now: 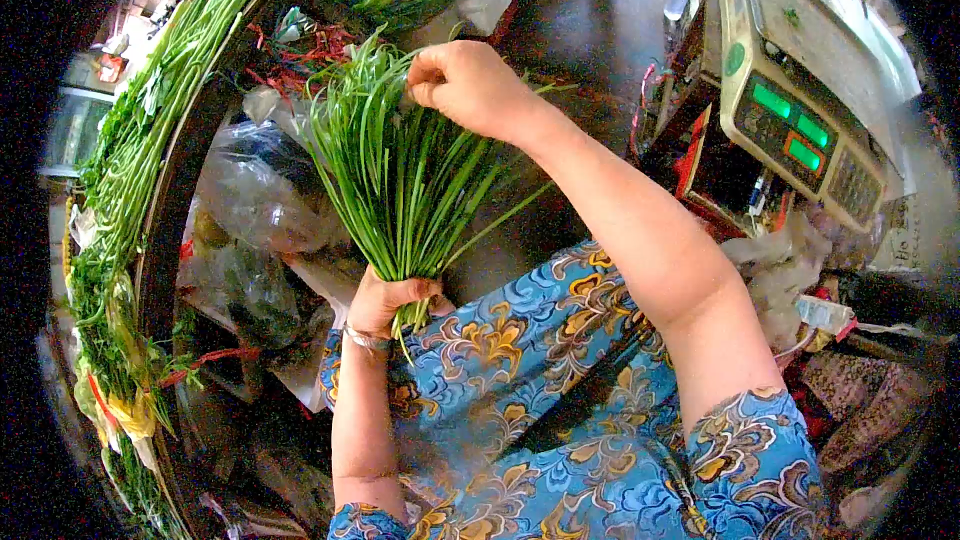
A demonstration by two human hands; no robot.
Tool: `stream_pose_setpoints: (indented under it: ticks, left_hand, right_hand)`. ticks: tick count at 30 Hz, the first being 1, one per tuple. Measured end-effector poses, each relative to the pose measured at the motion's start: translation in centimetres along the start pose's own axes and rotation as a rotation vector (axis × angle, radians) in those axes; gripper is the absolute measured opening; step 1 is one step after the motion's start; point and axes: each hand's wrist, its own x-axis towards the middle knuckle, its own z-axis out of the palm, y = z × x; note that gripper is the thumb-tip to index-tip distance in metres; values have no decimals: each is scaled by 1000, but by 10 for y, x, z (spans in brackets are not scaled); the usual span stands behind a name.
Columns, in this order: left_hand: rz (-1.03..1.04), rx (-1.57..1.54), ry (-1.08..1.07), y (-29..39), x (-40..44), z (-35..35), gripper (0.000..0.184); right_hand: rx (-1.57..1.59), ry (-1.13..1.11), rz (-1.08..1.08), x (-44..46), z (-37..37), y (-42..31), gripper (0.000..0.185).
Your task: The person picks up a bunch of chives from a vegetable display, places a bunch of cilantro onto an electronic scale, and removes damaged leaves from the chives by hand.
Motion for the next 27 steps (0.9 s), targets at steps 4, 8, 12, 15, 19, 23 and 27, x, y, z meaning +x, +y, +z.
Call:
stream_pose_setpoints:
  ticks: [4,8,12,15,19,23,27]
  left_hand:
    - [-29,-91,47,1,0,-2,39]
    - [-23,-111,90,6,0,-4,38]
    - [27,-86,103,8,-2,1,36]
    - [20,-21,159,9,-3,0,34]
    - [76,117,228,4,0,-1,32]
    - [65,174,196,9,-4,0,36]
    - [84,76,128,6,-2,-5,42]
  right_hand:
    - [195,-52,-49,2,-11,-5,17]
    - [340,-138,149,-7,-20,-30,11]
    - [409,-133,123,-6,-25,-32,11]
    - [546,-128,108,-6,-27,-34,14]
    - [312,-166,-82,-11,-13,-36,14]
    - [331,-68,-13,-9,-13,-39,15]
    - [536,52,69,-6,-27,-31,17]
